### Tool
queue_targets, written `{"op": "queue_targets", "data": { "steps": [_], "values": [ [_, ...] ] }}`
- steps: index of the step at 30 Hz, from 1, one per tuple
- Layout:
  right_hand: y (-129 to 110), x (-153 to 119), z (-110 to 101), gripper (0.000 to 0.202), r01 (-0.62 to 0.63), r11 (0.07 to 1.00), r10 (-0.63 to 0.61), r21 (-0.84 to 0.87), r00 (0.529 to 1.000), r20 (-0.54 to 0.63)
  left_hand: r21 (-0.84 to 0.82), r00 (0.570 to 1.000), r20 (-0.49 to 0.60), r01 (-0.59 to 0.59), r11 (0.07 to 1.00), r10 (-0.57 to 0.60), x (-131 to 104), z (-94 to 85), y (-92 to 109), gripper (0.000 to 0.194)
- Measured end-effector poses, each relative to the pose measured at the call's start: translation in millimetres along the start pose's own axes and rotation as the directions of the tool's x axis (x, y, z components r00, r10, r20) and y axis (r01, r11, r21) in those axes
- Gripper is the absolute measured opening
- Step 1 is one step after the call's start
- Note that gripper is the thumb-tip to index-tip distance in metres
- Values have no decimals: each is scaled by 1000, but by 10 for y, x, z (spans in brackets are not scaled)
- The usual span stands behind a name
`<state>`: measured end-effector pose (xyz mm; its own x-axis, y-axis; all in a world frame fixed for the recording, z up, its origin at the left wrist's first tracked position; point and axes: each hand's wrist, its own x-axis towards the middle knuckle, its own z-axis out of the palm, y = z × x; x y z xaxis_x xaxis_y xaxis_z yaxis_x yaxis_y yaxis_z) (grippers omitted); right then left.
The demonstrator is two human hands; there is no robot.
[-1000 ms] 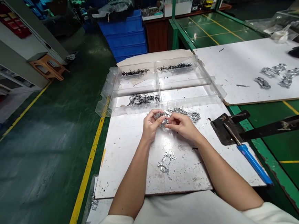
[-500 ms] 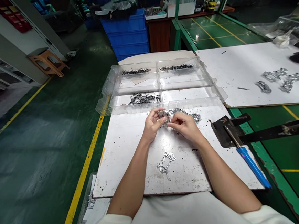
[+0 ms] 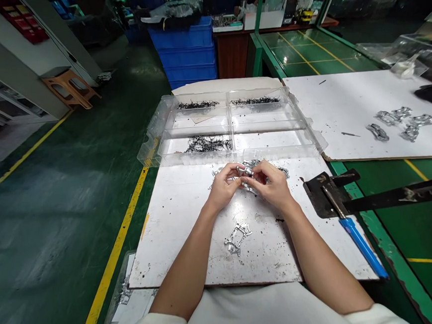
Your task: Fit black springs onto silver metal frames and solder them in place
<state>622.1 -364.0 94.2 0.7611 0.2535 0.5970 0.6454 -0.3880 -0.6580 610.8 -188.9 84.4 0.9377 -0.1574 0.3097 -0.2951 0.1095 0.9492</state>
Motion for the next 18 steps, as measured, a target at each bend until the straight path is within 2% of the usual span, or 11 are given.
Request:
{"op": "queue_targets", "data": {
  "steps": [8,18],
  "values": [
    [23,-6,-13,30,98,995,-98,-12,995,13,39,1000,29,2,999,-3,1,9,9,26],
    [-29,5,-16,36,59,998,-60,26,998,34,10,999,38,5,1000,-5,5,8,-15,27]
  ]
}}
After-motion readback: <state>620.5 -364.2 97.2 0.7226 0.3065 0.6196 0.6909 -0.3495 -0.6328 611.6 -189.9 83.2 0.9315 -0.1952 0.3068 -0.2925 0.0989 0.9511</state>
